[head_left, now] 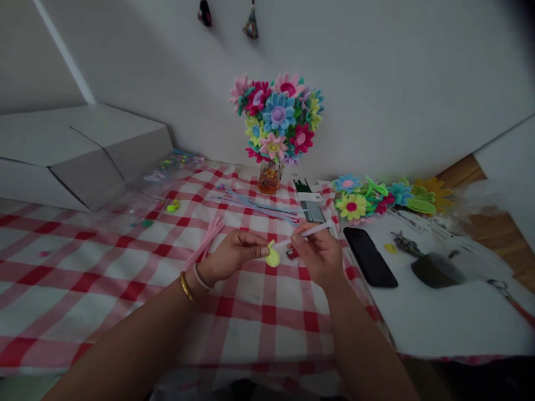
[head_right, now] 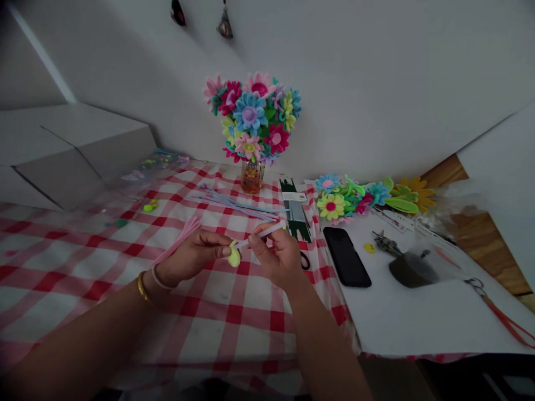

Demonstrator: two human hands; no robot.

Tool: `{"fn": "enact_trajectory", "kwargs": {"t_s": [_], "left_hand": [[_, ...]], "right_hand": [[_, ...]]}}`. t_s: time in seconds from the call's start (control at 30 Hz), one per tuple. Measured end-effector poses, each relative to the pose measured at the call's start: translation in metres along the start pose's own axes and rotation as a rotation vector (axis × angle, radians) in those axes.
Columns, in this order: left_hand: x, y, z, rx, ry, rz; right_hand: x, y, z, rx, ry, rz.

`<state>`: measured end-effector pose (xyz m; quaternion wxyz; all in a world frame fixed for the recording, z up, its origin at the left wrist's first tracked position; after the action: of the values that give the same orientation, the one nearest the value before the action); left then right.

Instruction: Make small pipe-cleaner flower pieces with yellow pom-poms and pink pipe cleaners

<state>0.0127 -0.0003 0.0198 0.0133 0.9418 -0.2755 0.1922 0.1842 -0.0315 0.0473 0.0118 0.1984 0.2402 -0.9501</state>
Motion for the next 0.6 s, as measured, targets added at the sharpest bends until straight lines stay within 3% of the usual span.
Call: {"fn": "enact_trajectory", "kwargs": {"t_s": [0.6], "left_hand": [[0.0031,0.0005,0.0004,-0.015,-0.038,0.069]], "right_hand": [[0.0015,0.0004,-0.0056,0.007,-0.046,-0.029]]}}
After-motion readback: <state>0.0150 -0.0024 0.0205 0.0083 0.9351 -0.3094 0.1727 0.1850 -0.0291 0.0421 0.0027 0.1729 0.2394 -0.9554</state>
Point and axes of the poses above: each hand's wrist, its own y-axis away from the middle knuckle, its own x-axis out of the palm, z = x × y, the point moved 2 cm from there along -y, towards the middle knuckle, and after that the axes turned 11 degrees about y, right-handed, at the moved point
